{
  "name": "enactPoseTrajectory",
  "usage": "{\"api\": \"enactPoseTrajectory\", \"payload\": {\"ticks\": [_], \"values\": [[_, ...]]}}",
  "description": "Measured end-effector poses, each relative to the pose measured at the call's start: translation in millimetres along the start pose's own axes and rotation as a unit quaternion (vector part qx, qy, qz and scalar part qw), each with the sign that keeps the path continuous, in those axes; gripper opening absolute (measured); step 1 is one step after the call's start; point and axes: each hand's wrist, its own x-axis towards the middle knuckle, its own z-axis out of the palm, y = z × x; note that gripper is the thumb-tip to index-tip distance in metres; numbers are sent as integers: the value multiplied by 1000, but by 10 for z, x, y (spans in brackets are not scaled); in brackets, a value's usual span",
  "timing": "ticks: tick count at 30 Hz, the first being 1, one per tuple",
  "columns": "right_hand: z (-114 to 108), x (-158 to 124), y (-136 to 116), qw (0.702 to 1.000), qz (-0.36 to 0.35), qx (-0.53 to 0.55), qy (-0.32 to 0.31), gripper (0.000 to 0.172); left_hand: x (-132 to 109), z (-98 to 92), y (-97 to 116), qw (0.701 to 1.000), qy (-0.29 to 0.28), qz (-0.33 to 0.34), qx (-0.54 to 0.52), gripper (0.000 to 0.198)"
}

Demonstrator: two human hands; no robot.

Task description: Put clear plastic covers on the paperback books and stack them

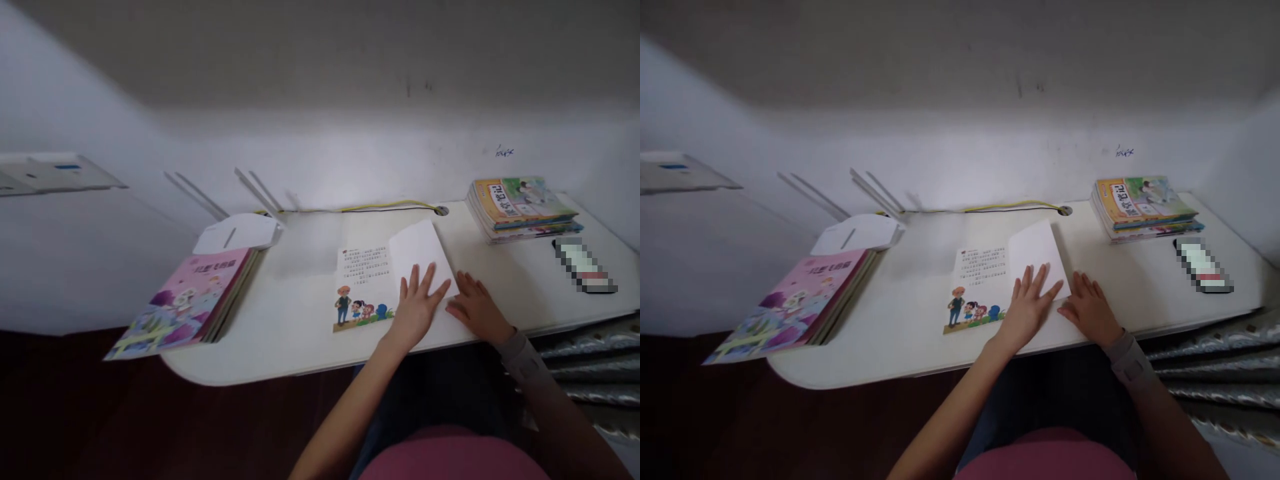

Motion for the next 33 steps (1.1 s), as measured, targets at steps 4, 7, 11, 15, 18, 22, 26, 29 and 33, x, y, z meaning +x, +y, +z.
{"api": "enactPoseTrajectory", "payload": {"ticks": [4,7,11,15,18,22,26,29,33], "values": [[22,-94,49,1000,-21,-6,-2,41,22,23,57,997,-47,-32,43,45],[24,-81,50,1000,-23,-10,1,43,25,-11,109,996,-53,-58,52,43],[47,-73,71,999,-32,-6,5,43,33,29,149,995,-40,-72,57,42],[73,-85,90,999,-42,1,13,45,42,82,169,995,-30,-75,59,41],[80,-89,105,999,-43,13,14,46,49,86,187,995,-26,-77,54,41],[88,-92,136,999,-36,38,14,48,44,95,197,995,-26,-78,59,40],[103,-95,150,998,-37,47,14,49,48,133,203,995,-25,-74,67,40],[116,-96,147,998,-38,43,12,50,68,158,229,995,-25,-73,67,41],[123,-100,148,999,-36,38,7,52,65,164,271,995,-32,-72,56,44]]}}
